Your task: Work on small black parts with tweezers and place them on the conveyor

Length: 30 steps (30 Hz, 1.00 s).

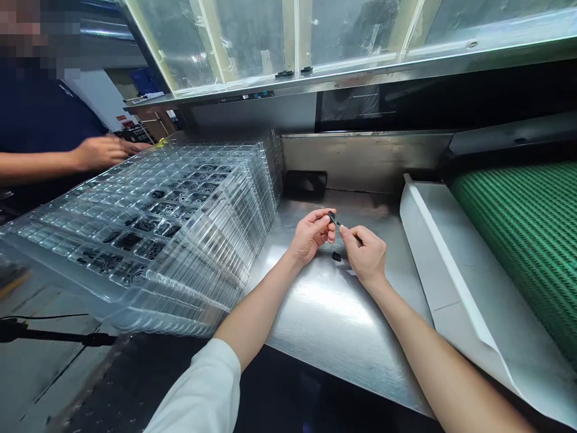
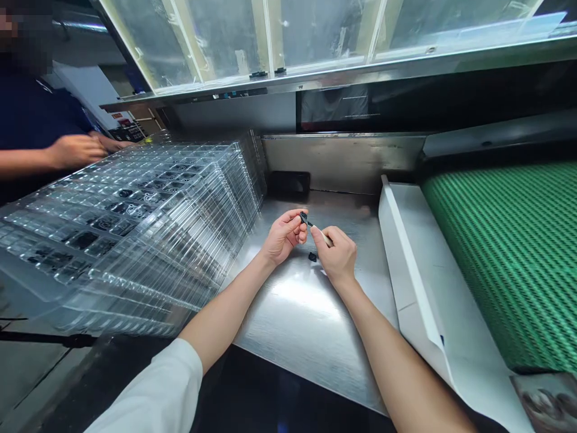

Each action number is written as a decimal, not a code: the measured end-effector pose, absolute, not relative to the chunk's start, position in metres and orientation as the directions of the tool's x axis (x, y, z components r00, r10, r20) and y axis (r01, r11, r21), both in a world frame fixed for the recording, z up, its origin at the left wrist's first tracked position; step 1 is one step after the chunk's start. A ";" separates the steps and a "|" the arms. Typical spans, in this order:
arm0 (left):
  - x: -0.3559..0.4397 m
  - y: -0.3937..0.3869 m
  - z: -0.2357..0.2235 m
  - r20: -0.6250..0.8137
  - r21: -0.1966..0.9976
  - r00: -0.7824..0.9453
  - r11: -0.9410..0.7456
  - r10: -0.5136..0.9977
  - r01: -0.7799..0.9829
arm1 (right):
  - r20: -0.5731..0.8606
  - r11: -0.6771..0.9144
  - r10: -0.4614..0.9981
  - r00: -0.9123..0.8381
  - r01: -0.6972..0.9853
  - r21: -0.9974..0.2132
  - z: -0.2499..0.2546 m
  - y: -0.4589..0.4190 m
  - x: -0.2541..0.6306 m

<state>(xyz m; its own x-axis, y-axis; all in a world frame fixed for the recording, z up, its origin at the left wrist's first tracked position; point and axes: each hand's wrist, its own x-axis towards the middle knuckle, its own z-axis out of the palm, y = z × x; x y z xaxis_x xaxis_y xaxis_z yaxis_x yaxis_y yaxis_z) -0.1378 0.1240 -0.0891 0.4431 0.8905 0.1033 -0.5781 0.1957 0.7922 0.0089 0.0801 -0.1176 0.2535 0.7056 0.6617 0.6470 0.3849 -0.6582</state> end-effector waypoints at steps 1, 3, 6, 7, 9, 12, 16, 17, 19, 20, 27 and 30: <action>-0.138 0.124 -0.090 0.110 0.788 0.446 0.195 0.888 -0.584 | 0.666 0.388 0.702 0.253 0.648 -0.655 -0.117 0.080 0.009; -0.138 0.124 -0.090 0.124 0.776 0.451 0.197 0.884 -0.599 | 0.675 0.399 0.694 0.250 0.647 -0.650 -0.118 0.079 0.008; -0.138 0.123 -0.091 0.110 0.769 0.444 0.207 0.889 -0.605 | 0.684 0.408 0.686 0.248 0.647 -0.644 -0.119 0.079 0.008; -0.139 0.123 -0.090 0.101 0.770 0.441 0.211 0.892 -0.603 | 0.686 0.409 0.685 0.245 0.649 -0.641 -0.119 0.079 0.008; -0.139 0.123 -0.089 0.089 0.771 0.439 0.217 0.894 -0.598 | 0.688 0.413 0.686 0.237 0.652 -0.636 -0.119 0.079 0.008; -0.139 0.122 -0.088 0.086 0.767 0.440 0.223 0.894 -0.602 | 0.690 0.416 0.686 0.230 0.655 -0.631 -0.119 0.079 0.008; -0.139 0.122 -0.088 0.104 0.748 0.443 0.224 0.890 -0.624 | 0.691 0.408 0.686 0.230 0.665 -0.626 -0.119 0.079 0.008; -0.140 0.122 -0.088 0.109 0.744 0.446 0.224 0.888 -0.629 | 0.690 0.408 0.687 0.227 0.665 -0.625 -0.120 0.079 0.008; -0.140 0.122 -0.089 0.116 0.739 0.447 0.224 0.887 -0.636 | 0.693 0.410 0.685 0.225 0.667 -0.622 -0.120 0.080 0.009; -0.140 0.122 -0.089 0.115 0.739 0.446 0.224 0.888 -0.636 | 0.697 0.411 0.681 0.226 0.669 -0.619 -0.120 0.080 0.009; -0.140 0.124 -0.090 0.096 0.747 0.448 0.233 0.889 -0.622 | 0.721 0.428 0.659 0.213 0.682 -0.593 -0.121 0.080 0.011; -0.140 0.125 -0.090 0.107 0.744 0.454 0.231 0.885 -0.626 | 0.726 0.431 0.657 0.204 0.689 -0.583 -0.120 0.080 0.011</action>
<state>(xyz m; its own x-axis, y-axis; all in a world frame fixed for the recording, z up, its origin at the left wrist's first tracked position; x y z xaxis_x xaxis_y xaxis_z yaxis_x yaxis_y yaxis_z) -0.1405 0.1245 -0.0905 0.4538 0.8847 0.1066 -0.6262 0.2315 0.7445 0.0109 0.0796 -0.1195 0.2039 0.6571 0.7257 0.6887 0.4306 -0.5834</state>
